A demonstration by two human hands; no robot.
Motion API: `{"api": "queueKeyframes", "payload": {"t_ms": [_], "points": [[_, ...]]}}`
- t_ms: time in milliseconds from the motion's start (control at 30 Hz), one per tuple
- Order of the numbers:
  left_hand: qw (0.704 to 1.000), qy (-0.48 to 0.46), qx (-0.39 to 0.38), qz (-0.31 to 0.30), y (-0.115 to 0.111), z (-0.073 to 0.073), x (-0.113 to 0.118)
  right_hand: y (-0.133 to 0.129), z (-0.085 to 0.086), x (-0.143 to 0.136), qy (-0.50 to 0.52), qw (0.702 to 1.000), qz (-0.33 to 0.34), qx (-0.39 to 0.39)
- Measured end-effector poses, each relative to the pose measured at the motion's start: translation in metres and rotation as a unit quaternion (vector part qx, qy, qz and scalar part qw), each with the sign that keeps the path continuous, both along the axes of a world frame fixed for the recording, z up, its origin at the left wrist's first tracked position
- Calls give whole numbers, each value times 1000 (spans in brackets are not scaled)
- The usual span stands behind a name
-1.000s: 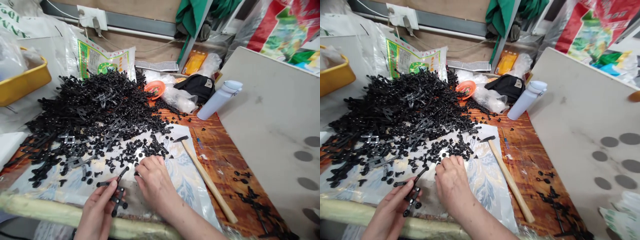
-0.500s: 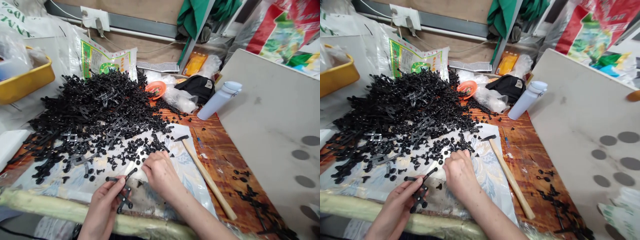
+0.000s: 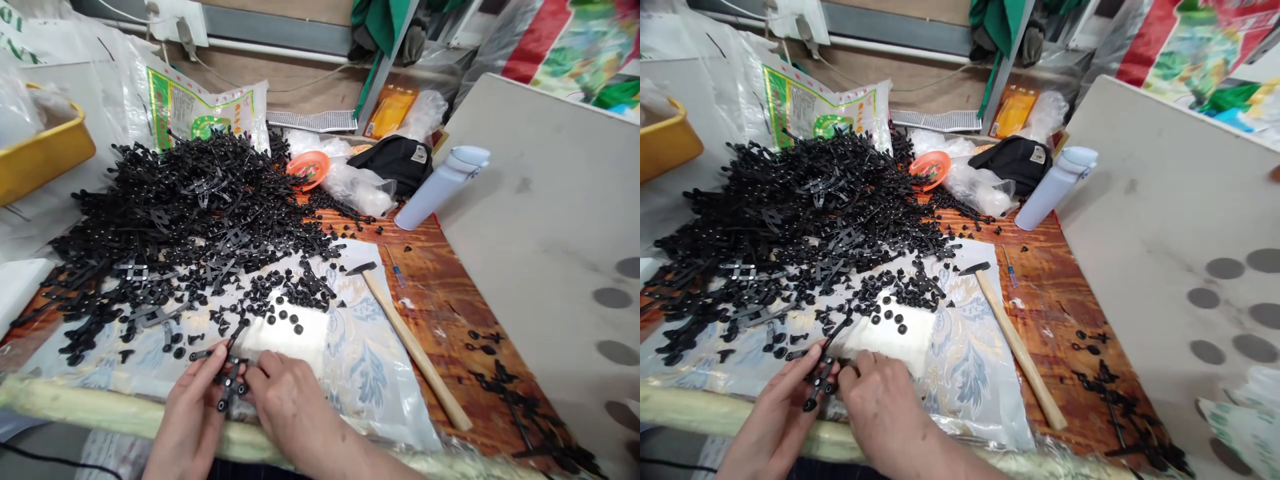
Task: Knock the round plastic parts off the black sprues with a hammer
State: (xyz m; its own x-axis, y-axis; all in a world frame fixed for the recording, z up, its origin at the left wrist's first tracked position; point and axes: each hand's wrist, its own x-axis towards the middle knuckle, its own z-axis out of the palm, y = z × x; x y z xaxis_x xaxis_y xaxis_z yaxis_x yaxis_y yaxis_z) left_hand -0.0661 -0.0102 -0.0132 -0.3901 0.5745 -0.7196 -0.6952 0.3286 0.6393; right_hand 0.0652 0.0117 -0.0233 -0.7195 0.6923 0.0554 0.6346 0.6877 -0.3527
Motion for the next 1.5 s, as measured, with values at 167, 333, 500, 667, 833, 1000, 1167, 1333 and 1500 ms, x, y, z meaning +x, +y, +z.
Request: {"api": "queueKeyframes", "payload": {"t_ms": [167,333,500,667,833,1000,1167,1333,1500], "points": [[997,-29,-25,60,-3,8,-11,0,2,-2,0,999,-43,-24],[995,24,-6,94,-2,9,-31,15,12,-1,54,996,-71,-10],[997,19,2,81,4,4,-35,26,13,-24,-28,992,102,72],[998,29,6,60,1,-4,-35,28,20,-14,29,999,-11,16],[998,45,35,23,0,-10,-37,47,25,21,70,983,-159,-54],[997,64,27,-18,-2,-6,-29,53,12,22,92,980,-171,-43],[996,35,31,-71,-2,-5,-7,53,14,28,131,974,-181,-23],[998,-2,-1,-70,1,-5,8,65,12,96,161,935,-312,54],[998,11,-18,-65,5,2,15,78,-18,156,-101,875,-465,84]]}}
